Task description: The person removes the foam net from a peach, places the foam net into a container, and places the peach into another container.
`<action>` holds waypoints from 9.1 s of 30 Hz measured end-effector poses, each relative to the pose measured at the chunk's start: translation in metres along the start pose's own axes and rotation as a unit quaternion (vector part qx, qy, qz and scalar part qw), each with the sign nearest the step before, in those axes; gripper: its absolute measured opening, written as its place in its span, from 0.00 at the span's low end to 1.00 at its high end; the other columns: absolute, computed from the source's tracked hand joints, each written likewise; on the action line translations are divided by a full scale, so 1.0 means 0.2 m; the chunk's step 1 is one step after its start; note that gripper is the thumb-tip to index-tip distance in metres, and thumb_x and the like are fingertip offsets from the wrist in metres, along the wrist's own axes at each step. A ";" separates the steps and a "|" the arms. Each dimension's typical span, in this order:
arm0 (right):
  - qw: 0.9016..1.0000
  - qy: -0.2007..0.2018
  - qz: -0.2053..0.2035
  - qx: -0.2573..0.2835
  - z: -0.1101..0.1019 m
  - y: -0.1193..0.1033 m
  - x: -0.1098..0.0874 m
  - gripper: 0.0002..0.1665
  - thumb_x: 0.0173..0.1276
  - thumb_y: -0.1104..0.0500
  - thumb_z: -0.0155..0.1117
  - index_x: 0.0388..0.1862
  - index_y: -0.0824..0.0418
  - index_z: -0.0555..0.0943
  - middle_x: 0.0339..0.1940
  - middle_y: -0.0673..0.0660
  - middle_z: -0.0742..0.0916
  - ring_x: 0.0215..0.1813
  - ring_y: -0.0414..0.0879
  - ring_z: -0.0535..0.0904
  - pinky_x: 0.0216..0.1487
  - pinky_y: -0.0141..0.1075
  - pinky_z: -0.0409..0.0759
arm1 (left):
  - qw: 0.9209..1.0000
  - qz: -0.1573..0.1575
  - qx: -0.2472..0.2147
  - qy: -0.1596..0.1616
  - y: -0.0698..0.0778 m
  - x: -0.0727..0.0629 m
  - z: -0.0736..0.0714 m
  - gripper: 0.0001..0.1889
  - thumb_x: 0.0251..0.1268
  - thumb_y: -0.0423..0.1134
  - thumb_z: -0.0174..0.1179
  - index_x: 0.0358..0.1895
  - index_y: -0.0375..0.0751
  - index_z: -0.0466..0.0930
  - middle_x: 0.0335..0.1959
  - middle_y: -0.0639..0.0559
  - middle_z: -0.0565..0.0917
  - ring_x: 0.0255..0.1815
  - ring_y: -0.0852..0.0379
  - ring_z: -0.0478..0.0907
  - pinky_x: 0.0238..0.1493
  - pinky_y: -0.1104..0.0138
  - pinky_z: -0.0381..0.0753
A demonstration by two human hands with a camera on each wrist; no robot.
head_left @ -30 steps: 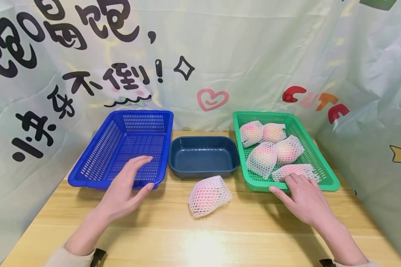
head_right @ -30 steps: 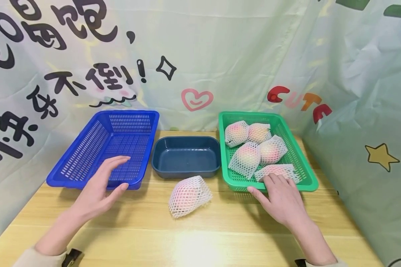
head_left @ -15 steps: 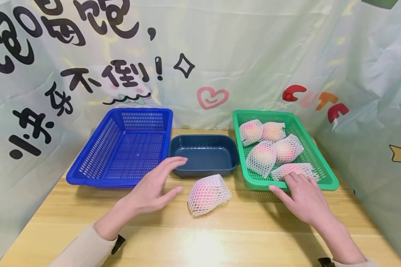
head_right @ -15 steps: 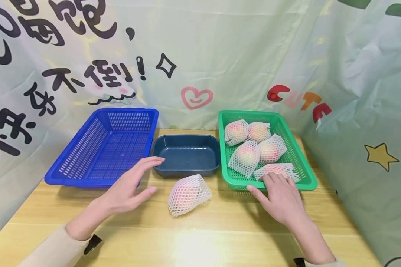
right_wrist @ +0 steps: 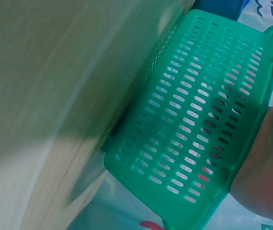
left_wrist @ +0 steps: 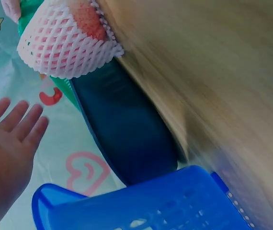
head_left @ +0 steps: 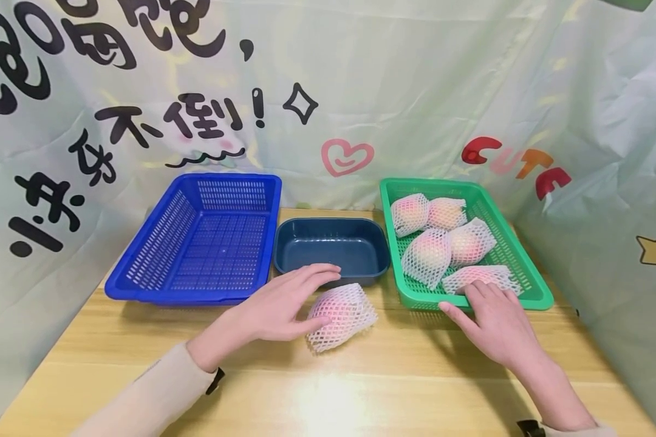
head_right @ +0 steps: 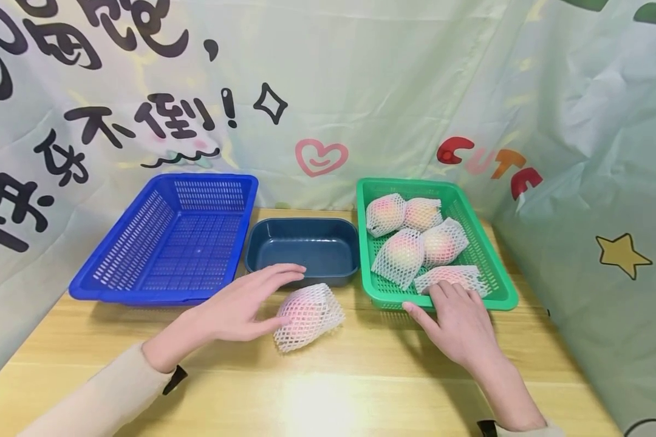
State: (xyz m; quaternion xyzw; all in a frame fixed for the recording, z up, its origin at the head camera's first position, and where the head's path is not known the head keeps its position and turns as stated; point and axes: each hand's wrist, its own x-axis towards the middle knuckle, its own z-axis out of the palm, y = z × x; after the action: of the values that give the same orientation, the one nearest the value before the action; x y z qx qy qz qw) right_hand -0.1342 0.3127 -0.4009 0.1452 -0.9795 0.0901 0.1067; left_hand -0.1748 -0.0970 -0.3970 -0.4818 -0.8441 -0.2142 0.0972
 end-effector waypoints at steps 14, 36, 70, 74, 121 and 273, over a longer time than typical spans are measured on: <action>1.000 -0.004 0.003 -0.003 0.00 0.00 0.00 0.32 0.77 0.35 0.59 0.53 0.64 0.82 0.49 0.62 0.85 0.55 0.63 0.78 0.50 0.61 0.69 | 0.991 -0.028 -0.004 -0.128 -0.03 0.09 0.07 0.44 0.65 0.65 0.64 0.80 0.50 0.62 0.78 0.57 0.66 0.74 0.56 0.68 0.72 0.55 0.70; 1.000 -0.001 0.000 -0.001 0.00 0.00 0.00 0.31 0.76 0.35 0.60 0.52 0.63 0.82 0.48 0.61 0.85 0.55 0.62 0.78 0.50 0.61 0.69 | 0.978 -0.069 -0.047 -0.193 -0.02 0.12 0.13 0.48 0.52 0.54 0.79 0.78 0.55 0.66 0.75 0.57 0.70 0.73 0.55 0.69 0.69 0.55 0.74; 0.983 0.008 0.004 0.181 -0.16 -0.11 0.07 0.26 0.70 0.49 0.74 0.58 0.61 0.79 0.55 0.60 0.84 0.56 0.58 0.82 0.55 0.56 0.79 | 0.996 -0.042 -0.077 0.001 0.04 0.17 -0.02 0.45 0.46 0.48 0.81 0.72 0.53 0.72 0.71 0.61 0.71 0.67 0.59 0.69 0.62 0.58 0.78; 0.961 0.072 -0.003 0.266 -0.17 -0.21 0.10 0.25 0.69 0.58 0.75 0.61 0.63 0.78 0.56 0.57 0.84 0.57 0.46 0.79 0.58 0.34 0.77 | 0.995 -0.041 -0.082 0.040 0.03 0.18 -0.07 0.45 0.46 0.47 0.82 0.72 0.52 0.72 0.71 0.61 0.71 0.71 0.59 0.66 0.67 0.56 0.75; 0.814 -0.027 0.002 0.581 0.03 -0.77 0.45 0.40 0.62 0.61 0.78 0.71 0.59 0.70 0.58 0.60 0.84 0.52 0.51 0.85 0.47 0.38 0.86 | 0.990 0.044 0.011 0.134 0.03 0.22 -0.13 0.43 0.48 0.32 0.79 0.73 0.45 0.72 0.74 0.54 0.73 0.74 0.48 0.64 0.76 0.56 0.63; 0.725 0.139 0.148 0.659 0.06 -0.70 0.51 0.24 0.71 0.62 0.72 0.64 0.61 0.79 0.49 0.49 0.89 0.52 0.44 0.86 0.55 0.36 0.84 | 0.956 -0.064 -0.106 0.266 -0.05 0.18 -0.15 0.41 0.46 0.39 0.82 0.66 0.37 0.73 0.66 0.45 0.74 0.67 0.49 0.72 0.64 0.60 0.77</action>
State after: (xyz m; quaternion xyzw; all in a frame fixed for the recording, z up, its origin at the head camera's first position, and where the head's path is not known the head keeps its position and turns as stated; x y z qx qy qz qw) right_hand -0.1881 0.1507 -0.3676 0.0185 -0.6570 0.7464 0.1042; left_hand -0.2036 -0.0883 -0.3603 -0.3603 -0.7893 -0.4282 0.2527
